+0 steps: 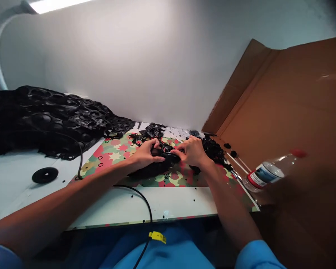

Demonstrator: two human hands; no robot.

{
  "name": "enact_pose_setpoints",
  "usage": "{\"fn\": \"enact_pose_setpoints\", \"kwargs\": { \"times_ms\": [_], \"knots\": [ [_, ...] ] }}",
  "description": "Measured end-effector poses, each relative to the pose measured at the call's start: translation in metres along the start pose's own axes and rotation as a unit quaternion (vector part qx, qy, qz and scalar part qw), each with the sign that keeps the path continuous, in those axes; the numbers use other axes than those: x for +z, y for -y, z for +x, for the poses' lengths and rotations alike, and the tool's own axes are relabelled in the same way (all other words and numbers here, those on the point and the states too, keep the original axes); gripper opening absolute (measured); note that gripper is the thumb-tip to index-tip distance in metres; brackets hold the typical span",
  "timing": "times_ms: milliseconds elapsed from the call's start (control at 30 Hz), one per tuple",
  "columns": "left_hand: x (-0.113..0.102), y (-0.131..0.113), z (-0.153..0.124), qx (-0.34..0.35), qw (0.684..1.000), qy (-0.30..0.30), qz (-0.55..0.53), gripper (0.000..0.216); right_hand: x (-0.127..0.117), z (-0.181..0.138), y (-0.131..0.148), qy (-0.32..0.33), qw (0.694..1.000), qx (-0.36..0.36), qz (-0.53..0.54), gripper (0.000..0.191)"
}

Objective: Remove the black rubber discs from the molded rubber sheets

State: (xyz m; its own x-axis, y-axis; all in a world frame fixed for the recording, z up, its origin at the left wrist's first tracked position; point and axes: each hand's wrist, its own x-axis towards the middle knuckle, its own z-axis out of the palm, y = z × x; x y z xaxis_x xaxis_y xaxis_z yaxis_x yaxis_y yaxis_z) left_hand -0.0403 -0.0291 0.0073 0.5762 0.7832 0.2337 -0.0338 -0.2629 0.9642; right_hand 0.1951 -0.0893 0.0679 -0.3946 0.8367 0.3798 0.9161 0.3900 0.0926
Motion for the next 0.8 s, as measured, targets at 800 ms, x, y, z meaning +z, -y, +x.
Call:
{"fn": "enact_pose_setpoints", "kwargs": {
  "times_ms": [800],
  "knots": [
    [-0.016, -0.028, -0.008, -0.139, 0.962, -0.032, -0.232, 0.063, 0.025, 0.006, 0.001, -0.102, 0.968, 0.138, 0.183, 0.042]
  ]
}}
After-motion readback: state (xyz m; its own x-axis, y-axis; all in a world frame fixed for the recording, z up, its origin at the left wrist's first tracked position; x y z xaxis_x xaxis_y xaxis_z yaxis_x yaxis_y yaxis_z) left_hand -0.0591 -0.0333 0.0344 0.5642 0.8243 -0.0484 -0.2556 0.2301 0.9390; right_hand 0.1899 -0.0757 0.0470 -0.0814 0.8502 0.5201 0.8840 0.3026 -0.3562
